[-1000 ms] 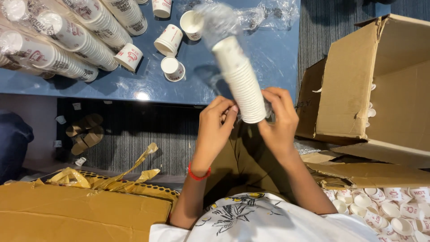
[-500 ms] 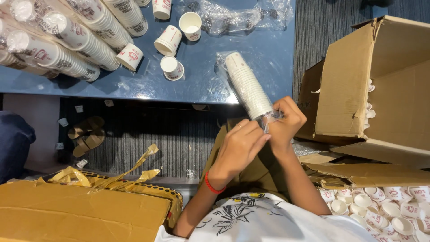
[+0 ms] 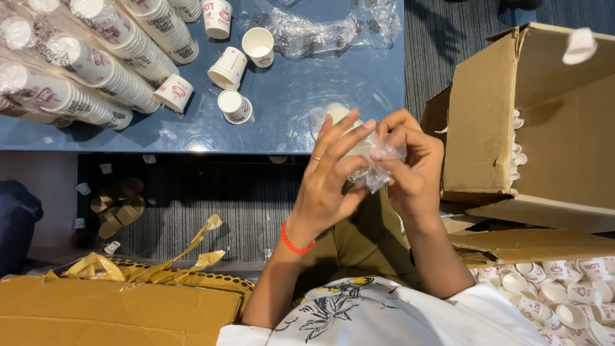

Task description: Sorting and inspecting paper cups from boxes and plastic packaging.

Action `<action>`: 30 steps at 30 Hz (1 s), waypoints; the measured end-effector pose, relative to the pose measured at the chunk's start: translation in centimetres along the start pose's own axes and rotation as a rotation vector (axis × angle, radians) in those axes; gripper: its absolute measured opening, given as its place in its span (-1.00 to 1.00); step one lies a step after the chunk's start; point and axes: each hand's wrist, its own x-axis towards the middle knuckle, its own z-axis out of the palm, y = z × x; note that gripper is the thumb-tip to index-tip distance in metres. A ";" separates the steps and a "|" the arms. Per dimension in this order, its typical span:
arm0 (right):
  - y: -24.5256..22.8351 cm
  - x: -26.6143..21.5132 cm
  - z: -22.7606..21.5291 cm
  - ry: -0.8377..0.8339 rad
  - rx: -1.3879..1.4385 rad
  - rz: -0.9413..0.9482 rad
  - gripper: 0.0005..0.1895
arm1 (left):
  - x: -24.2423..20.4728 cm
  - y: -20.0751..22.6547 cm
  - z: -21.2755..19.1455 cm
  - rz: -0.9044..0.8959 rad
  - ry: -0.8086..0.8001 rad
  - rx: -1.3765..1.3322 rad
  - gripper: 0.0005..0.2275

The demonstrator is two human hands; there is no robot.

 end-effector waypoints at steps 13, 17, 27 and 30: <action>-1.1 4.5 0.4 -0.349 -0.784 -0.690 -0.59 | 2.3 -2.5 -0.7 -0.089 0.086 0.069 -0.57; -2.7 5.7 0.7 -0.503 -0.986 -0.777 -0.55 | 1.4 -3.4 -0.1 -0.109 0.095 0.080 -0.53; 0.7 2.7 0.8 -0.407 -0.545 -0.571 -0.40 | 1.3 -1.5 -1.8 0.050 0.161 0.293 -0.71; 2.7 0.7 0.9 -0.344 -0.541 -0.482 -0.17 | -1.0 -2.4 -1.2 -0.083 0.328 0.259 -0.78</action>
